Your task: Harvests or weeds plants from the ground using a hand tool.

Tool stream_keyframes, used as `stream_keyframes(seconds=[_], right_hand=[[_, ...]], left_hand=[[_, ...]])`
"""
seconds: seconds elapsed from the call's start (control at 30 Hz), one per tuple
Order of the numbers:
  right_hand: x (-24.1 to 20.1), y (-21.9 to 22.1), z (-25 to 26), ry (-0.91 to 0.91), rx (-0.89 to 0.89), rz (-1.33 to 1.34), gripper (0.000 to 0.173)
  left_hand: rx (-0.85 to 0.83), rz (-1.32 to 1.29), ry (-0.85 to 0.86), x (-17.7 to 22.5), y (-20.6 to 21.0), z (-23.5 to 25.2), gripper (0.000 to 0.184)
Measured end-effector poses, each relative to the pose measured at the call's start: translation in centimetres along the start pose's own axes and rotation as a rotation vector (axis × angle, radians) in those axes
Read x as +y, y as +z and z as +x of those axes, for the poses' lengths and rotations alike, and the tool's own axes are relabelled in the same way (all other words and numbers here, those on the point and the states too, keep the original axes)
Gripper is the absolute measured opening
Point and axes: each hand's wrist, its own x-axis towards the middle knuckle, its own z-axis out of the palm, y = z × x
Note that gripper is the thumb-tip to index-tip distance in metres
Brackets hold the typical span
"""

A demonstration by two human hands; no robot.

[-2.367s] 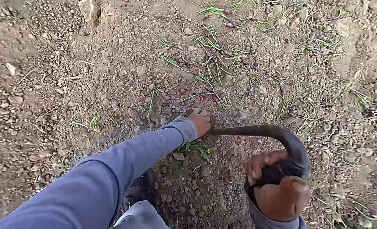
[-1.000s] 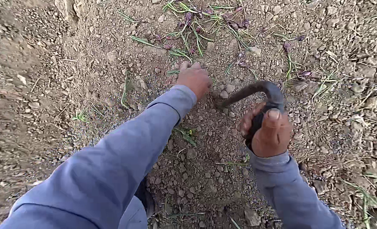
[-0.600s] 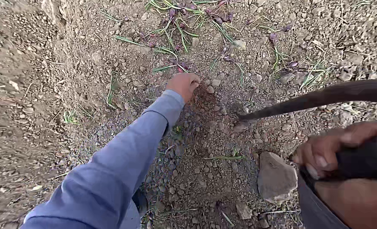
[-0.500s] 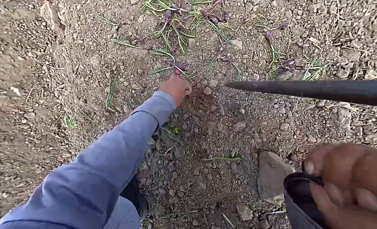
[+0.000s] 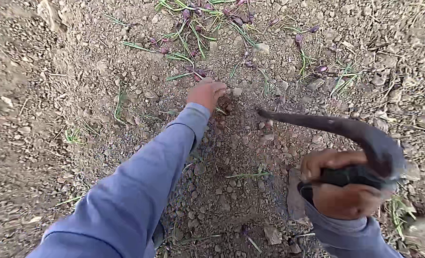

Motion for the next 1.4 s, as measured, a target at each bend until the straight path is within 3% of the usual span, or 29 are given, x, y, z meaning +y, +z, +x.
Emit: stream_keyframes(seconds=[0.07, 0.13, 0.2, 0.27, 0.37, 0.43, 0.5, 0.6, 0.67, 0.73, 0.8, 0.87, 0.93, 1.0, 1.03, 1.1, 1.13, 1.2, 1.27, 1.33, 1.4], right_hand=[[-0.4, -0.3, 1.1, 0.079, -0.010, -0.154, 0.049], [-2.5, -0.8, 2.3, 0.090, 0.073, 0.035, 0.043], [-3.5, -1.5, 2.2, -0.027, 0.165, 0.293, 0.029], [-2.3, -1.3, 2.5, -0.179, 0.127, 0.327, 0.027], [2.6, 1.6, 2.9, -0.023, 0.087, -0.074, 0.056], [4.0, 2.0, 3.0, 0.129, 0.051, -0.198, 0.071], [1.3, 0.7, 3.4, 0.121, 0.087, -0.094, 0.059], [-1.9, -3.6, 0.8, 0.002, 0.208, 0.263, 0.040], [0.3, -5.8, -1.5, -0.107, 0.198, 0.178, 0.042], [2.3, -6.8, -2.5, -0.073, 0.165, -0.079, 0.043], [1.1, -7.2, -0.6, -0.014, 0.168, -0.126, 0.045], [-1.5, -7.9, 1.2, 0.006, 0.264, 0.124, 0.035], [-2.7, -8.3, 2.4, -0.104, 0.397, 0.364, 0.016], [-1.0, -8.1, 3.0, -0.209, 0.376, 0.381, 0.016], [0.7, -7.2, 3.3, -0.179, 0.354, 0.262, 0.030], [4.4, -5.2, 3.4, 0.033, 0.282, -0.075, 0.055], [5.6, -4.8, 3.3, 0.123, 0.259, -0.135, 0.059], [4.4, -5.3, 3.7, 0.153, 0.263, -0.107, 0.055], [0.3, -8.1, 1.9, 0.097, 0.292, 0.075, 0.043], [-2.5, -12.5, -1.1, 0.056, 0.324, 0.226, 0.034], [-3.2, -16.2, -3.6, 0.065, 0.264, 0.103, 0.034]], left_hand=[[-0.007, 0.006, -0.108, 0.9, -2.2, 1.3, 0.036], [-0.134, 0.113, -0.165, 2.3, -2.9, 2.3, 0.041], [-0.324, 0.270, -0.134, 3.8, -1.9, 2.0, 0.041], [-0.409, 0.346, -0.018, 5.5, -1.3, 2.0, 0.038], [-0.360, 0.292, 0.103, 7.8, -1.1, 2.7, 0.023], [-0.355, 0.295, 0.137, 9.4, 1.0, 3.6, 0.020], [-0.386, 0.409, 0.142, 9.9, 4.5, 4.3, 0.020], [-0.421, 0.612, 0.106, 10.3, 8.2, 2.9, 0.022], [-0.324, 0.511, 0.108, 11.3, 7.8, 3.1, 0.029], [-0.212, 0.395, 0.240, 12.5, 7.4, 3.8, 0.023], [-0.292, 0.471, 0.355, 13.8, 8.1, 5.2, 0.032], [-0.425, 0.566, 0.353, 14.8, 9.0, 6.0, 0.031], [-0.422, 0.484, 0.295, 15.5, 8.7, 6.6, 0.028], [-0.307, 0.252, 0.201, 15.7, 7.0, 6.8, 0.030], [-0.244, 0.096, 0.138, 15.7, 6.2, 6.8, 0.032], [-0.158, -0.113, 0.023, 16.0, 6.0, 6.9, 0.030], [-0.156, -0.106, 0.002, 16.4, 6.7, 6.7, 0.030], [-0.214, 0.129, 0.047, 17.0, 9.7, 6.4, 0.026], [-0.308, 0.400, 0.092, 16.6, 13.5, 4.9, 0.030], [-0.356, 0.417, 0.095, 16.9, 14.1, 4.4, 0.046], [-0.334, 0.240, 0.094, 16.6, 11.3, 3.7, 0.062]])
